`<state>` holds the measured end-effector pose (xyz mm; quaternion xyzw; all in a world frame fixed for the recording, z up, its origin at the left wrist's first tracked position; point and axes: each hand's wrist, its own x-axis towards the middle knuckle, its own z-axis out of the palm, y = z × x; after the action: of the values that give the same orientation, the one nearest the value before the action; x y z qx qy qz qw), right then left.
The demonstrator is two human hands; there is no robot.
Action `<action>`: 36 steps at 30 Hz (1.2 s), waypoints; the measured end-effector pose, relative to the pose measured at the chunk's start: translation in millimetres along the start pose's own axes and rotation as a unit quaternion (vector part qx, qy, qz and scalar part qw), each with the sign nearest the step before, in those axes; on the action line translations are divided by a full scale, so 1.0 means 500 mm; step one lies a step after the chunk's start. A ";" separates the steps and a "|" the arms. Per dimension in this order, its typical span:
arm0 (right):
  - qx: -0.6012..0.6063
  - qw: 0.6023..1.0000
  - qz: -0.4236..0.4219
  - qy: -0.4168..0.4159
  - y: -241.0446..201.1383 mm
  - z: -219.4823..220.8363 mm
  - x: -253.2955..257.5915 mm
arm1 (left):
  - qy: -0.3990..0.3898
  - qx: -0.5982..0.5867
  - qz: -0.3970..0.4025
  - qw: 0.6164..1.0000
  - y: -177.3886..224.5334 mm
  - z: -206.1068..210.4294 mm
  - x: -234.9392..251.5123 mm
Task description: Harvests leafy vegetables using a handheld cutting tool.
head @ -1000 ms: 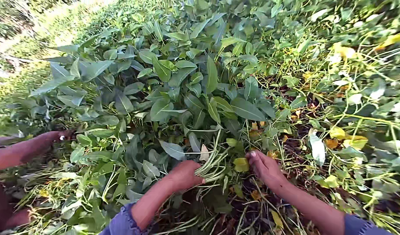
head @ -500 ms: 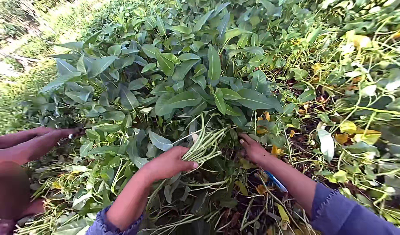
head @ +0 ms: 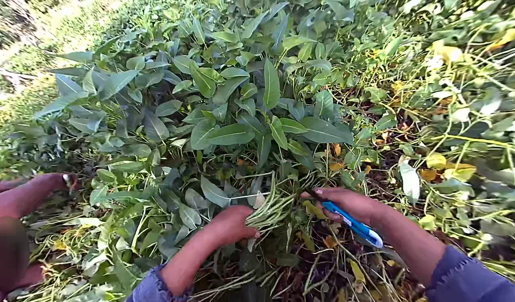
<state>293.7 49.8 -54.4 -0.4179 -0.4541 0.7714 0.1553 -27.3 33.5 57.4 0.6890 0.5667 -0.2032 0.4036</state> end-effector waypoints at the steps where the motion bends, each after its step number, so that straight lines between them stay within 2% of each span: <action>1: -0.019 1.000 0.009 -0.006 -0.002 0.008 0.013 | 0.012 -0.035 -0.003 0.999 -0.003 -0.018 -0.009; 5: -0.131 0.970 0.104 0.174 -0.012 0.074 0.100 | 0.022 -0.091 -0.004 0.996 0.012 -0.039 -0.021; 7: -0.118 0.970 0.110 0.182 -0.014 0.101 0.130 | 0.005 -0.090 0.005 0.996 0.025 -0.035 -0.019; 9: -0.175 0.965 0.085 0.177 -0.010 0.116 0.145 | 0.009 -0.084 0.007 0.996 0.025 -0.037 -0.022; 12: -0.226 0.963 0.027 0.141 -0.009 0.087 0.119 | 0.039 -0.130 0.014 0.991 -0.012 -0.054 -0.042; 13: -0.195 0.971 0.016 0.135 -0.008 0.080 0.100 | 0.061 -0.169 0.017 0.984 -0.029 -0.060 -0.053; 15: -0.060 0.994 0.020 0.086 -0.015 0.068 0.053 | 0.117 -0.252 0.016 0.961 -0.061 -0.073 -0.080; 17: 0.055 0.998 -0.018 -0.034 -0.001 0.062 0.024 | 0.201 -0.315 0.014 0.928 -0.090 -0.088 -0.116; 19: 0.046 0.986 -0.050 -0.155 0.008 0.093 0.016 | 0.283 -0.357 0.017 0.890 -0.098 -0.108 -0.163; 20: 0.004 0.984 -0.053 -0.168 0.005 0.127 0.014 | 0.315 -0.367 0.028 0.875 -0.093 -0.119 -0.186; 22: -0.046 0.989 -0.067 -0.125 0.003 0.209 0.019 | 0.372 -0.371 0.064 0.849 -0.082 -0.141 -0.221; 25: -0.027 0.993 -0.118 -0.012 0.028 0.302 0.048 | 0.463 -0.340 0.115 0.810 -0.049 -0.168 -0.261; 28: -0.117 0.982 -0.147 -0.001 0.029 0.336 0.059 | 0.536 -0.316 0.154 0.767 -0.008 -0.180 -0.292; 30: -0.180 0.977 -0.119 0.002 0.022 0.326 0.072 | 0.569 -0.306 0.157 0.747 0.010 -0.172 -0.307; 32: -0.231 0.968 -0.084 0.048 0.010 0.279 0.092 | 0.575 -0.281 0.192 0.744 -0.031 -0.179 -0.309; 34: -0.206 0.963 -0.077 0.155 0.001 0.214 0.097 | 0.559 -0.240 0.239 0.757 -0.127 -0.204 -0.315; 36: -0.102 0.956 -0.057 0.270 -0.012 0.136 0.088 | 0.570 -0.220 0.222 0.760 -0.154 -0.201 -0.344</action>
<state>212.8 41.6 -55.3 -0.5979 -0.4942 0.5694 0.2721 -165.0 8.9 218.8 0.6762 0.5525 0.4528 0.1802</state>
